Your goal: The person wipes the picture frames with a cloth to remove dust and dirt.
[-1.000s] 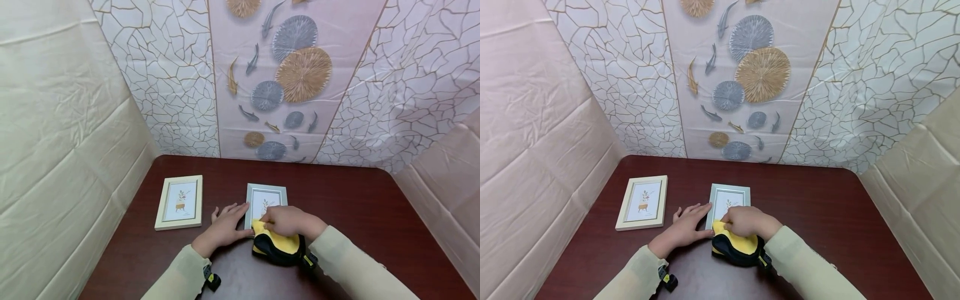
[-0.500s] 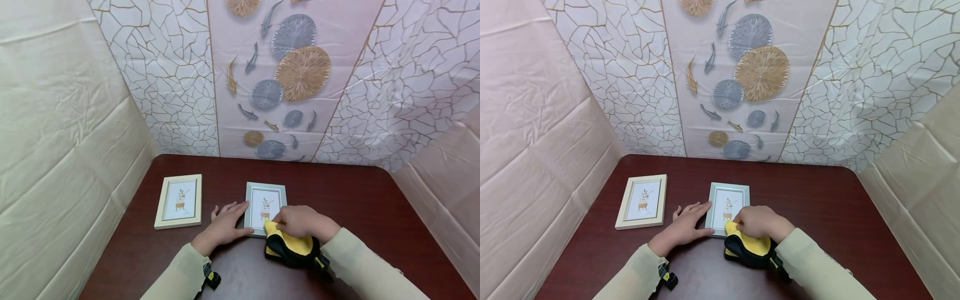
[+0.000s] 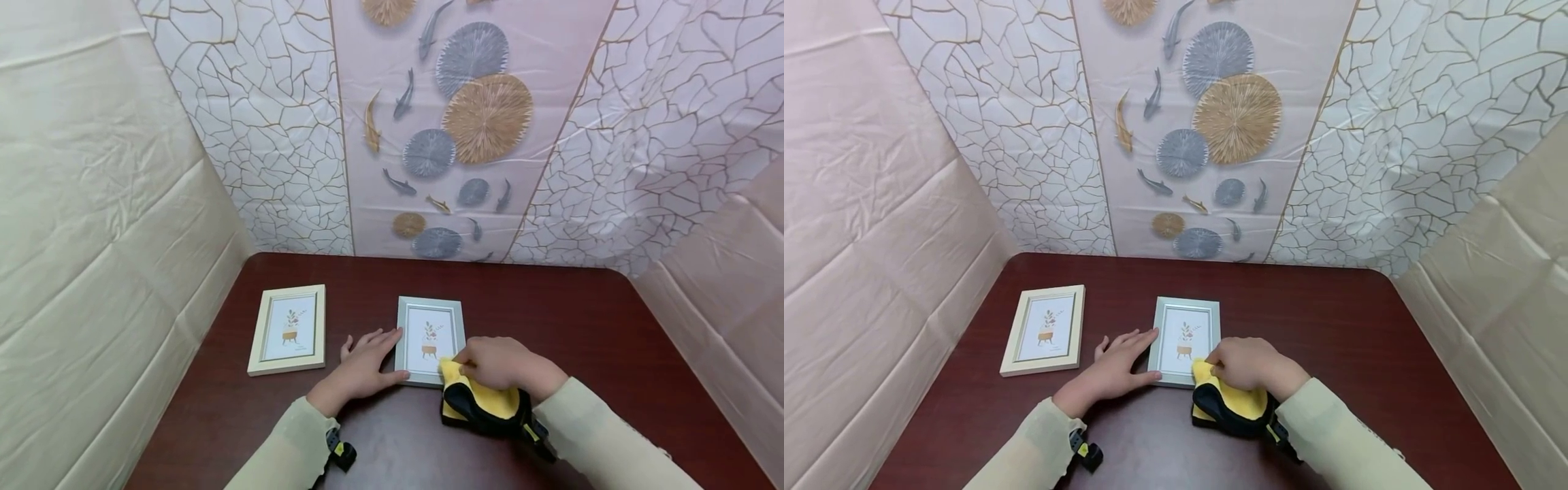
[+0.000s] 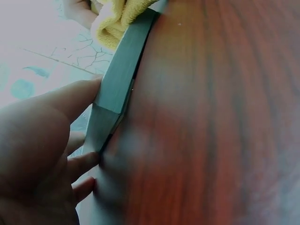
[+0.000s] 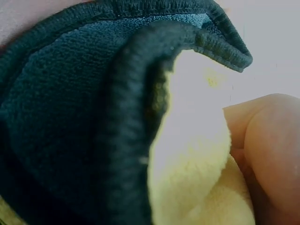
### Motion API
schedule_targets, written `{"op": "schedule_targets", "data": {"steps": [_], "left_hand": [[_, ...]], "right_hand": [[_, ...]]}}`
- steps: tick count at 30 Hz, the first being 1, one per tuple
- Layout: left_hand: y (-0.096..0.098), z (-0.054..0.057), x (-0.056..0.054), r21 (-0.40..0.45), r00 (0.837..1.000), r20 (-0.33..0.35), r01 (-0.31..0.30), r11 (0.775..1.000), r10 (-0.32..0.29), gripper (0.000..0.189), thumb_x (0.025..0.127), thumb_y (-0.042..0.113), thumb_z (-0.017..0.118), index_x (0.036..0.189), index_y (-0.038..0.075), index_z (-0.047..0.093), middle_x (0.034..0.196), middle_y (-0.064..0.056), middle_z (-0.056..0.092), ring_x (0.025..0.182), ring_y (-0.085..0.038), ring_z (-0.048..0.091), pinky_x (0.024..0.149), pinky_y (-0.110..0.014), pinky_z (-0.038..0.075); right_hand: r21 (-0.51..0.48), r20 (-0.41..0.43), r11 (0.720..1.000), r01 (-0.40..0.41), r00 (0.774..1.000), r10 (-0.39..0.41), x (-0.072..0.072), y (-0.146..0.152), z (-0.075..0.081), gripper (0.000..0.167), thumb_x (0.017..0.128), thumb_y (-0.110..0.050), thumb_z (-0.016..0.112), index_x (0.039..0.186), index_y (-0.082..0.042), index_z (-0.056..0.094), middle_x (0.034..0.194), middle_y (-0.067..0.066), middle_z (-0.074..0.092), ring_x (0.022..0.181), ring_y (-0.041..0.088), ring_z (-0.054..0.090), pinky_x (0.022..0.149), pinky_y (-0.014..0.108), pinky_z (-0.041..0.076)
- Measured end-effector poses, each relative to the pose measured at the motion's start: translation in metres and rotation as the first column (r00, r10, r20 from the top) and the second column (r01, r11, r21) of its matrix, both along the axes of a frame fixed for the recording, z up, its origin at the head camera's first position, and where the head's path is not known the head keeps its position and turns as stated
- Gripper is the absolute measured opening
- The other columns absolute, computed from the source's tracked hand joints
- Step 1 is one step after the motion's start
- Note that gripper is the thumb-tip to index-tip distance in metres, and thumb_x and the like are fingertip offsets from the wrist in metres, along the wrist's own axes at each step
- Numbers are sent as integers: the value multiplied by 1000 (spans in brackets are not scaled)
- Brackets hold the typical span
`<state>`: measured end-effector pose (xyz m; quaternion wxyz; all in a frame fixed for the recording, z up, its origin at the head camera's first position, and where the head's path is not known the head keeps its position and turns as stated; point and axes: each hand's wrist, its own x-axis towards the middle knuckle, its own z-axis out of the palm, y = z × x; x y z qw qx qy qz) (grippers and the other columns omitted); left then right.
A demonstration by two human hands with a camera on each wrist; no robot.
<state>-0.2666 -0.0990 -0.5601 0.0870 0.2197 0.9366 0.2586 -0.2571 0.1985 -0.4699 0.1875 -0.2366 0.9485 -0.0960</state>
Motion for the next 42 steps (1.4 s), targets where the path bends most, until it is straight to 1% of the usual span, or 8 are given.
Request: {"op": "schedule_targets", "data": {"steps": [6,11,14,17,22,30,37,42], "left_hand": [[-4,1,-2,22,999,20,25,999,-26,83,105,56,69,175,31,33,176,3,37,164,-30,27,122,-78,9],[-7,0,-3,65,998,32,43,997,-46,80,106,50,69,175,30,33,176,0,38,164,-33,26,121,-79,8],[-8,0,-5,86,998,32,53,995,-56,79,107,50,67,175,31,33,176,0,38,164,-33,26,121,-79,7],[-9,2,-5,91,998,19,61,994,-63,77,108,51,66,175,31,34,176,0,39,163,-34,28,120,-80,8],[-9,1,-4,90,998,29,57,994,-60,78,107,52,67,175,31,34,176,0,39,164,-33,28,120,-79,8],[-8,1,-2,64,999,33,41,997,-43,80,105,54,69,174,32,36,176,3,38,164,-29,27,122,-77,9],[-6,1,-2,58,999,32,34,998,-36,80,105,54,70,174,33,36,176,4,38,164,-28,27,123,-76,9],[-6,0,-2,57,999,35,33,998,-35,80,105,54,69,174,33,35,176,4,37,165,-28,26,123,-77,9]], "right_hand": [[-13,-10,1000,13,1000,-13,3,1,-4,22,110,-21,68,106,-36,83,78,-8,58,62,13,48,59,34,39],[-14,-29,1000,20,999,-21,8,4,-5,23,110,-22,69,126,-29,84,103,-8,67,73,11,51,63,34,44],[-20,-40,1000,25,999,-26,9,6,-5,25,110,-22,69,131,-28,83,114,-5,70,78,11,52,66,35,45],[-39,-43,999,28,999,-30,9,8,-6,26,110,-22,68,130,-29,82,118,-4,71,79,11,52,66,36,45],[-65,-44,997,31,998,-33,10,10,-11,26,110,-21,68,130,-30,82,116,-5,71,78,10,52,65,35,45],[-77,-95,996,46,994,-54,15,2,-15,20,109,-20,69,120,-29,84,97,-9,62,73,12,50,65,36,44],[-111,-77,988,104,991,-112,19,-3,-13,24,108,-17,70,126,-24,84,105,-5,66,75,14,51,66,37,45],[-166,-73,981,98,991,-112,21,-4,-10,18,108,-15,70,113,-25,84,107,-4,68,78,12,52,67,36,46]]}}
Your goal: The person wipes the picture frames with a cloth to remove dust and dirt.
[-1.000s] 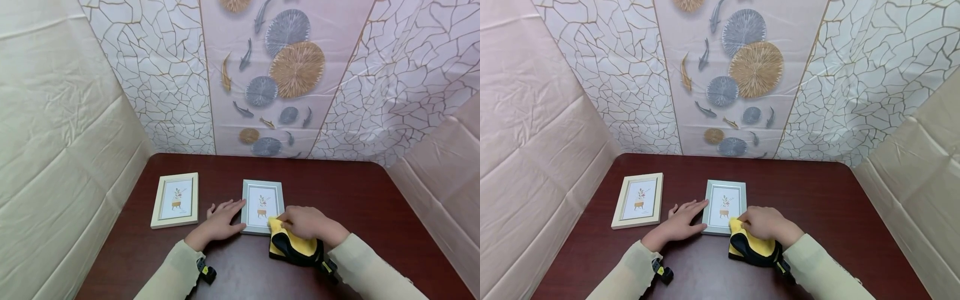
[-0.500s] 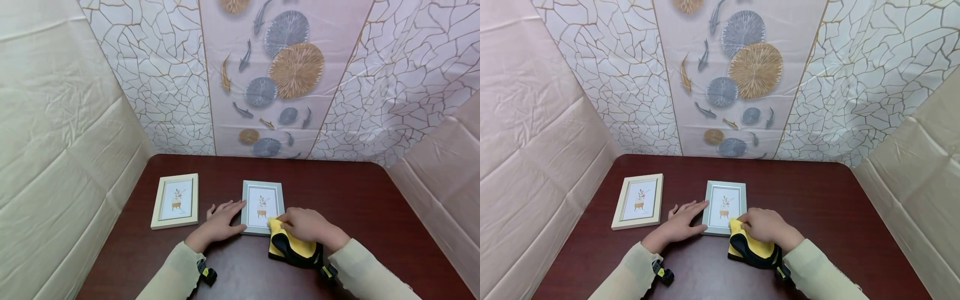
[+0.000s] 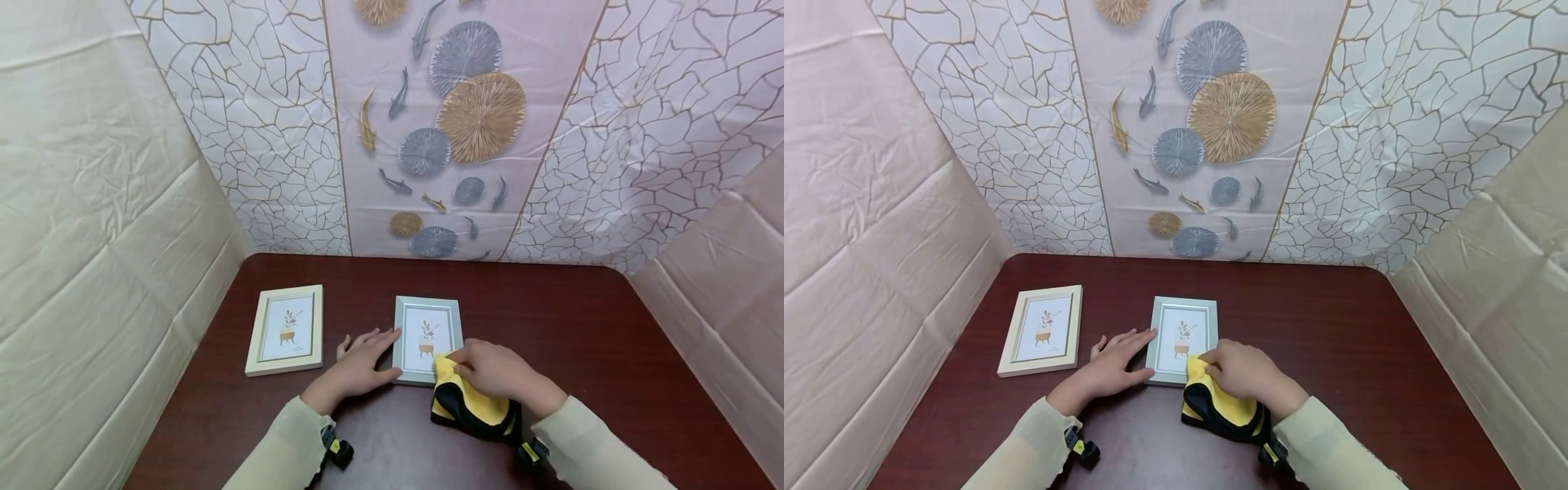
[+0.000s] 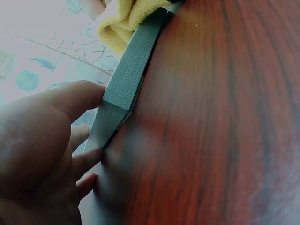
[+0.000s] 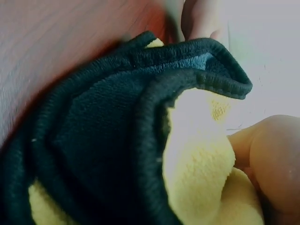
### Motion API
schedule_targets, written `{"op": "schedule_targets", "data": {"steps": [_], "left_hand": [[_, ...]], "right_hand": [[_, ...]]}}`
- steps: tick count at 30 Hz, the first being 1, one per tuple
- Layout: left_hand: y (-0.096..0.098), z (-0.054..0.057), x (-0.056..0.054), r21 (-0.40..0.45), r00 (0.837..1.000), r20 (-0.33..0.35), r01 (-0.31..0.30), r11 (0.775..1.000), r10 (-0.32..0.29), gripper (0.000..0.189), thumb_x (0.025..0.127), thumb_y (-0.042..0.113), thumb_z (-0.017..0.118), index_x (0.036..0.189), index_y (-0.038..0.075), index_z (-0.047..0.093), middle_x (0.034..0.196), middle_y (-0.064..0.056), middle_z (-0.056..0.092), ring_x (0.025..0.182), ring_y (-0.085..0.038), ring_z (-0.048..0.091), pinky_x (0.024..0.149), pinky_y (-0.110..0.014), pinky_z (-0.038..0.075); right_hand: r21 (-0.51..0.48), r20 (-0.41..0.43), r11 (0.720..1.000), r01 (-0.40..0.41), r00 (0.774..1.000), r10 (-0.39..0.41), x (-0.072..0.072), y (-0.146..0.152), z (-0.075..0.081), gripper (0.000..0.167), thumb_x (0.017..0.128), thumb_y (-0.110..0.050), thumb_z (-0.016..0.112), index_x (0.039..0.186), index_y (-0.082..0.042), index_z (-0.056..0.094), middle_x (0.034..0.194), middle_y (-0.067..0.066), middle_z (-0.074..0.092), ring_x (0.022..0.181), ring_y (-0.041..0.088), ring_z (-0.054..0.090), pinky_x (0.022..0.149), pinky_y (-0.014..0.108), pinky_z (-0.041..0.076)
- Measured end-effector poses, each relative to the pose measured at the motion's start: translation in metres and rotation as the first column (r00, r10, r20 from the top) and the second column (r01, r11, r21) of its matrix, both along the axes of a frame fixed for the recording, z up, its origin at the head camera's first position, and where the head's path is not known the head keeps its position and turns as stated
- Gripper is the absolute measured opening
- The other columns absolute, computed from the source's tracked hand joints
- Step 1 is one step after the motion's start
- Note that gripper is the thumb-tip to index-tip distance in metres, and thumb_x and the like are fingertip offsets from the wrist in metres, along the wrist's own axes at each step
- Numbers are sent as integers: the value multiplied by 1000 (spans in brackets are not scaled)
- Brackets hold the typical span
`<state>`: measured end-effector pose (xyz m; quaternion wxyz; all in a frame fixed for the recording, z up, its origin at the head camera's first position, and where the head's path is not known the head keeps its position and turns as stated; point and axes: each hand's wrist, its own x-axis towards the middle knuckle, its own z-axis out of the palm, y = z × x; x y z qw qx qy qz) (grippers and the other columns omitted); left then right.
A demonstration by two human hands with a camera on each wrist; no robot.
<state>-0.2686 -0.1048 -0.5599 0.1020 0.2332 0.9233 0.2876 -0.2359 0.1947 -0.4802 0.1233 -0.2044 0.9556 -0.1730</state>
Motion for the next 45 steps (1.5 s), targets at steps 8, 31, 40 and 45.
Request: {"op": "schedule_targets", "data": {"steps": [8,31,40,45], "left_hand": [[0,1,-1,-4,1000,1,-3,1000,3,79,106,53,69,174,34,35,176,4,37,165,-28,26,123,-76,9],[1,-2,0,15,1000,-5,4,1000,-4,78,107,49,69,175,30,35,176,-1,38,164,-32,27,122,-78,8],[1,-4,-1,16,1000,0,5,1000,-5,77,108,48,68,175,32,34,177,1,37,164,-31,26,122,-78,7],[1,-3,-1,0,1000,0,4,1000,-4,77,108,48,68,175,33,33,177,2,36,164,-30,26,122,-77,9]], "right_hand": [[-133,-5,986,-102,995,102,7,-10,0,21,111,-17,67,114,-28,83,92,-10,60,72,9,50,63,32,46],[-109,-14,980,-168,986,167,16,-37,-9,24,109,-18,69,128,-21,84,98,-11,63,69,6,49,63,32,45],[-108,-12,977,-184,983,184,14,-40,-12,26,109,-17,68,129,-23,83,98,-10,64,69,6,50,63,32,45],[-75,-19,981,-180,984,179,15,-44,-10,25,109,-17,69,128,-23,84,100,-8,66,70,5,50,64,32,46]]}}
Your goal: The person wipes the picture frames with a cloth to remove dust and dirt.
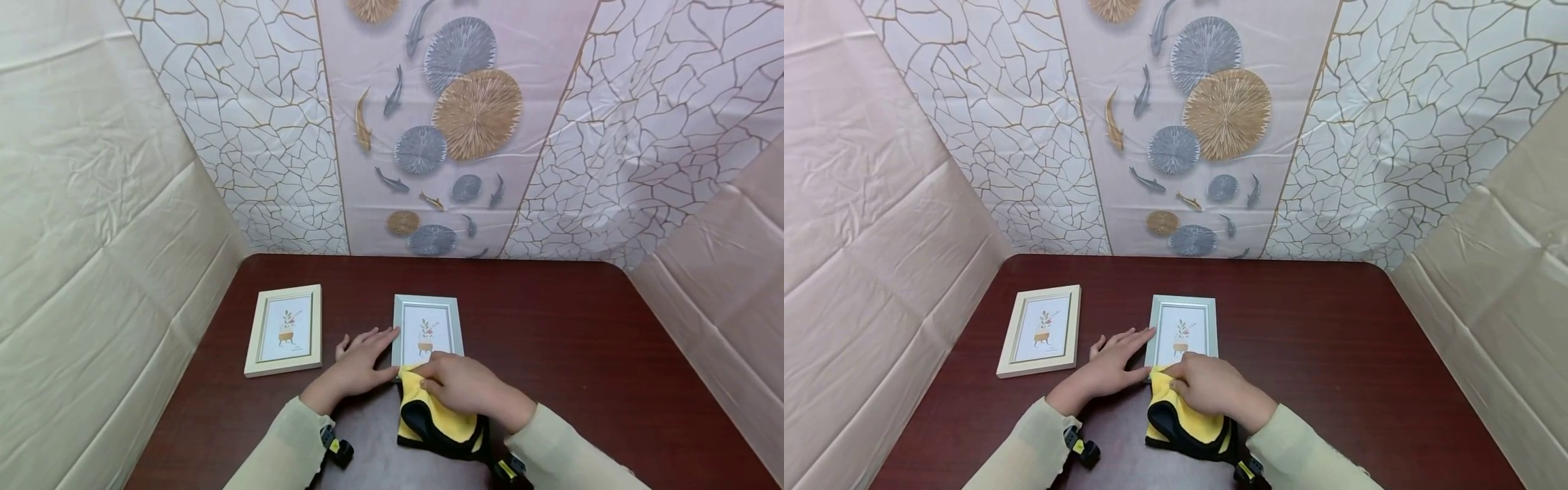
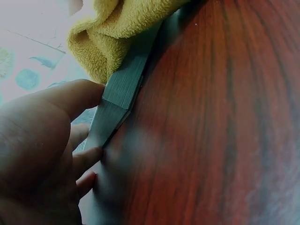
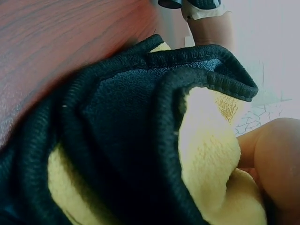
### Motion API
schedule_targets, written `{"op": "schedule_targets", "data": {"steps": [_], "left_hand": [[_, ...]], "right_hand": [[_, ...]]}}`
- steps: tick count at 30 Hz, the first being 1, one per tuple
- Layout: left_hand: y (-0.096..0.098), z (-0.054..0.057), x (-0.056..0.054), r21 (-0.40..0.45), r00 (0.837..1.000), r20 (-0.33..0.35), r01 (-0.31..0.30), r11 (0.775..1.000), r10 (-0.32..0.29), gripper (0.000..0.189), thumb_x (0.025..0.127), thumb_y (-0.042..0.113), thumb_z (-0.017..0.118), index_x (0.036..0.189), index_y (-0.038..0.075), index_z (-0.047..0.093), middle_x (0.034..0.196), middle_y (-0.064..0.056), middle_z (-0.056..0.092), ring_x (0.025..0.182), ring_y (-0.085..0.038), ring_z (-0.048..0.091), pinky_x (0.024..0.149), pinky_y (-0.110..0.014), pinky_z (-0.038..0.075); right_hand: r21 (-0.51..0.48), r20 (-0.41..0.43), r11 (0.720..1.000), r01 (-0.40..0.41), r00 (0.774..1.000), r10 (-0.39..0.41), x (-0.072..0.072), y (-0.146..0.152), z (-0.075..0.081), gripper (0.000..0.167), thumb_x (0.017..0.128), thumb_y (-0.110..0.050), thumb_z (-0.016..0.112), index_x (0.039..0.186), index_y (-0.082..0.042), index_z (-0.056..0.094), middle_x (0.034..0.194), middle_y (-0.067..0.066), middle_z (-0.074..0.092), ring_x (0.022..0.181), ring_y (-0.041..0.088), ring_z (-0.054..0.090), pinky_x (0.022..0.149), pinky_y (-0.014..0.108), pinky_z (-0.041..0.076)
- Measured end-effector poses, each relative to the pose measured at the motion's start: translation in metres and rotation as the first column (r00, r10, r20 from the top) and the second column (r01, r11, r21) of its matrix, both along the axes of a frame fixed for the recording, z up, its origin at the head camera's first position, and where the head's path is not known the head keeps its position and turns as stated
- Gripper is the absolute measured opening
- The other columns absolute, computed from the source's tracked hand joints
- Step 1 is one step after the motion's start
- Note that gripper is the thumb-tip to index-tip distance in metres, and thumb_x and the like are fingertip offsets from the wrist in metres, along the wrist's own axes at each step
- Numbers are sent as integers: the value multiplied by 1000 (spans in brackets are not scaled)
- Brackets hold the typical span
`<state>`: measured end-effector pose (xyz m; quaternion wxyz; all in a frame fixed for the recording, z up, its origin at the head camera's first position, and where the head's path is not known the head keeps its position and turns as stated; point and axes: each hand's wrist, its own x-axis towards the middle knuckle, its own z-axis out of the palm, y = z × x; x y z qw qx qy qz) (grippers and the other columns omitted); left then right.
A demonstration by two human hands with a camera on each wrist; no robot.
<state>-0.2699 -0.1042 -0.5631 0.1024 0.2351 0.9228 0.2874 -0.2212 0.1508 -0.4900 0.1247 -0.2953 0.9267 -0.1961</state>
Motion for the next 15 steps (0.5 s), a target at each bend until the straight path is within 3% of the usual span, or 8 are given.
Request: {"op": "schedule_targets", "data": {"steps": [11,15], "left_hand": [[-1,-2,0,22,1000,-6,9,1000,-9,78,107,52,68,175,32,35,176,0,38,164,-32,27,122,-77,9],[-3,-4,-1,39,1000,-26,18,999,-17,79,106,56,67,174,32,35,176,-1,39,163,-34,29,120,-79,11]], "right_hand": [[82,14,994,75,997,-77,1,0,5,22,108,-20,70,123,-26,85,112,-3,74,79,9,56,70,39,49],[93,12,993,77,997,-78,0,2,7,19,108,-18,69,102,-30,83,85,-7,68,64,11,52,61,37,46]]}}
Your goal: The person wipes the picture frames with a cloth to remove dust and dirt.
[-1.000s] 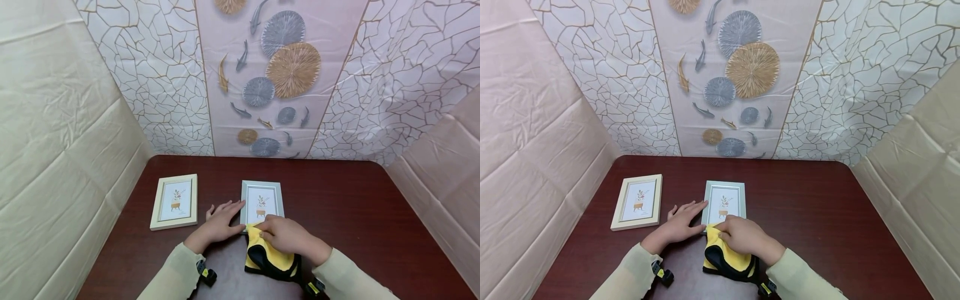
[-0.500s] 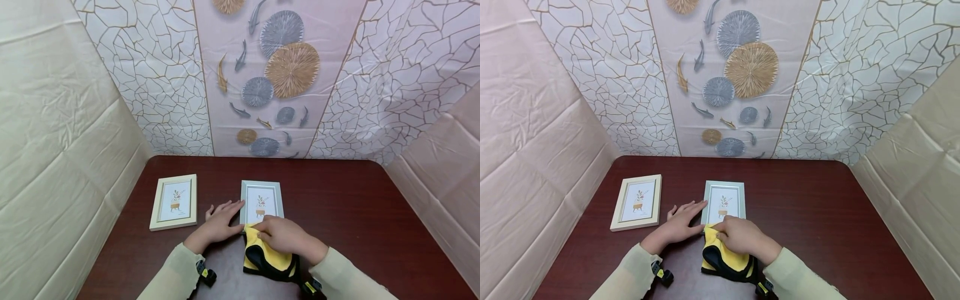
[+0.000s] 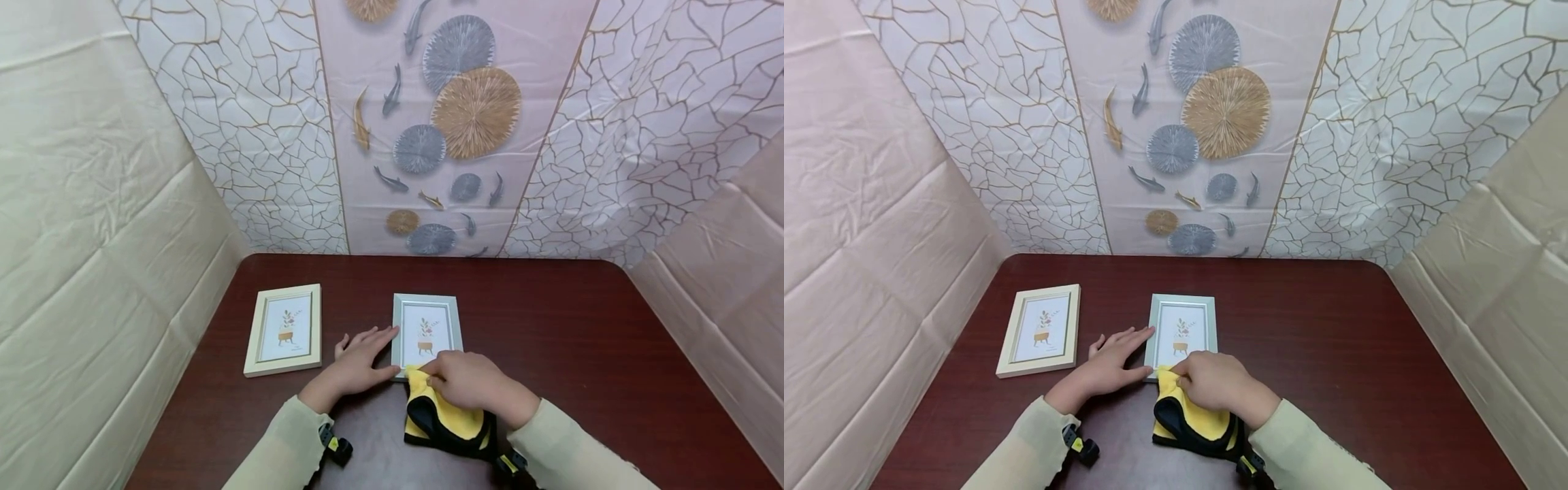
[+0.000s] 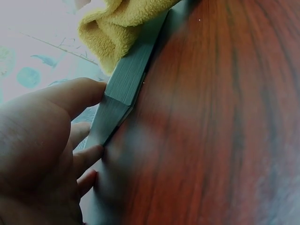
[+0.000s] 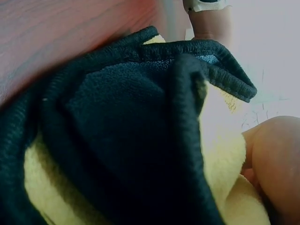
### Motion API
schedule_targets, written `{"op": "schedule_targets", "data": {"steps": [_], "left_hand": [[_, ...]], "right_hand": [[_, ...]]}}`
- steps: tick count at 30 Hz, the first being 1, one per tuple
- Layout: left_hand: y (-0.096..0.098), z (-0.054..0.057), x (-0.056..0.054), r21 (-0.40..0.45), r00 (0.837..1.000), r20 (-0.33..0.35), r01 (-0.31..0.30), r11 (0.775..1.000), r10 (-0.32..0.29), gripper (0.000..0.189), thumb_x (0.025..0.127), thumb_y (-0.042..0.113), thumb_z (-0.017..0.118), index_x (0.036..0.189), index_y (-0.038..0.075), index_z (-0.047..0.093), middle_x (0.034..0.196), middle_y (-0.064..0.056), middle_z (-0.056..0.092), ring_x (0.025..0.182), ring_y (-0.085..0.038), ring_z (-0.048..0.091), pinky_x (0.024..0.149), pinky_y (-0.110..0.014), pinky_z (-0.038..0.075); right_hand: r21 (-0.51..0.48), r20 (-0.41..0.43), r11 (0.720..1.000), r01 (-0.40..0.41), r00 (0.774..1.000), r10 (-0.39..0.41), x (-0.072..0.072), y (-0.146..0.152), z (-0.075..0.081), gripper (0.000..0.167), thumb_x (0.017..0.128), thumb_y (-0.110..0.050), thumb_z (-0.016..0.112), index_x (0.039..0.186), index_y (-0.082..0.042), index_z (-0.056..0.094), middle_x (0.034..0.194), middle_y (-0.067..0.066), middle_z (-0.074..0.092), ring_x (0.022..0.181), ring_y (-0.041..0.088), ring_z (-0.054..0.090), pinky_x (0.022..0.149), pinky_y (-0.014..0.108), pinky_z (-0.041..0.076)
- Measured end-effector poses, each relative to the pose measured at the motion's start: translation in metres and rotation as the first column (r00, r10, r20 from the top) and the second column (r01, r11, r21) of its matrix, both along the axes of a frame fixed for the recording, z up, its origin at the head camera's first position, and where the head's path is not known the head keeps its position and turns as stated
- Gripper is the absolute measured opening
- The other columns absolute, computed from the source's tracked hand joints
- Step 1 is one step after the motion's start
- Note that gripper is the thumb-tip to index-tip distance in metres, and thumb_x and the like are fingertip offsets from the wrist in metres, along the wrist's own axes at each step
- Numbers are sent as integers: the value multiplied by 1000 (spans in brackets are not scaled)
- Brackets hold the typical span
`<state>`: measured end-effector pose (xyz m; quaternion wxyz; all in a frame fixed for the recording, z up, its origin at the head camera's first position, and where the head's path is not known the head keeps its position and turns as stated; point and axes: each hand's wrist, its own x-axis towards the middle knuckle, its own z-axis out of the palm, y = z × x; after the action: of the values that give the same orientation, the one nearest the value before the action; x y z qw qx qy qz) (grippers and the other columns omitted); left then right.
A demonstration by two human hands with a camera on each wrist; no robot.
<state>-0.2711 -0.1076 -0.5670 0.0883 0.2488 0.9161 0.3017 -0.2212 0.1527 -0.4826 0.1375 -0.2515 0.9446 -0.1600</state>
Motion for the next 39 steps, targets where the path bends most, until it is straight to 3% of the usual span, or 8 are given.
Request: {"op": "schedule_targets", "data": {"steps": [3,7,13,16,21,27,32,39], "left_hand": [[-1,-6,-2,10,1000,-11,6,1000,-6,80,106,61,65,175,35,34,176,0,38,163,-34,28,119,-80,11],[-2,-12,-4,7,1000,-15,11,1000,-11,80,106,62,65,175,37,31,177,2,37,164,-32,26,119,-79,9],[0,-8,-3,21,1000,2,11,1000,-11,81,106,59,66,175,36,32,177,1,35,165,-32,25,121,-79,6],[1,-7,-2,7,1000,6,3,1000,-3,81,106,57,68,175,35,32,177,2,35,165,-30,25,122,-77,6],[2,0,2,6,1000,-4,3,1000,-3,79,107,54,67,175,32,33,176,1,37,164,-30,27,122,-76,8],[2,4,5,23,1000,-8,3,1000,-3,79,107,53,68,175,27,36,175,-3,39,163,-35,28,121,-78,8],[2,-5,2,22,999,-40,12,1000,-11,78,108,58,64,175,32,34,175,-1,40,163,-32,29,120,-78,10],[4,7,4,-17,1000,8,-10,1000,10,80,106,53,69,175,29,35,176,-1,38,164,-33,27,122,-77,8]], "right_hand": [[-2,13,1000,6,1000,-6,1,3,2,23,108,-17,68,94,-32,79,70,-8,58,57,12,48,56,36,42],[-2,18,1000,20,1000,-20,2,10,4,23,108,-17,68,95,-33,80,69,-9,56,57,12,48,55,35,41],[-1,12,999,36,999,-36,5,25,5,26,107,-16,69,91,-35,77,73,-10,58,59,12,48,55,35,40],[20,14,997,79,997,-79,8,33,7,22,106,-16,70,97,-33,82,85,-11,67,63,11,49,58,35,41],[53,37,985,162,986,-165,12,48,7,24,106,-18,72,125,-27,85,119,-6,77,71,12,52,64,36,45],[65,59,982,179,981,-183,12,64,6,30,107,-19,71,134,-25,82,133,0,76,69,14,52,61,37,44],[56,54,981,186,981,-189,13,69,6,29,107,-19,71,132,-27,83,132,0,77,66,14,51,60,37,42],[-16,38,983,183,983,-182,19,67,3,26,105,-17,73,128,-23,84,119,-1,76,72,13,55,66,38,47]]}}
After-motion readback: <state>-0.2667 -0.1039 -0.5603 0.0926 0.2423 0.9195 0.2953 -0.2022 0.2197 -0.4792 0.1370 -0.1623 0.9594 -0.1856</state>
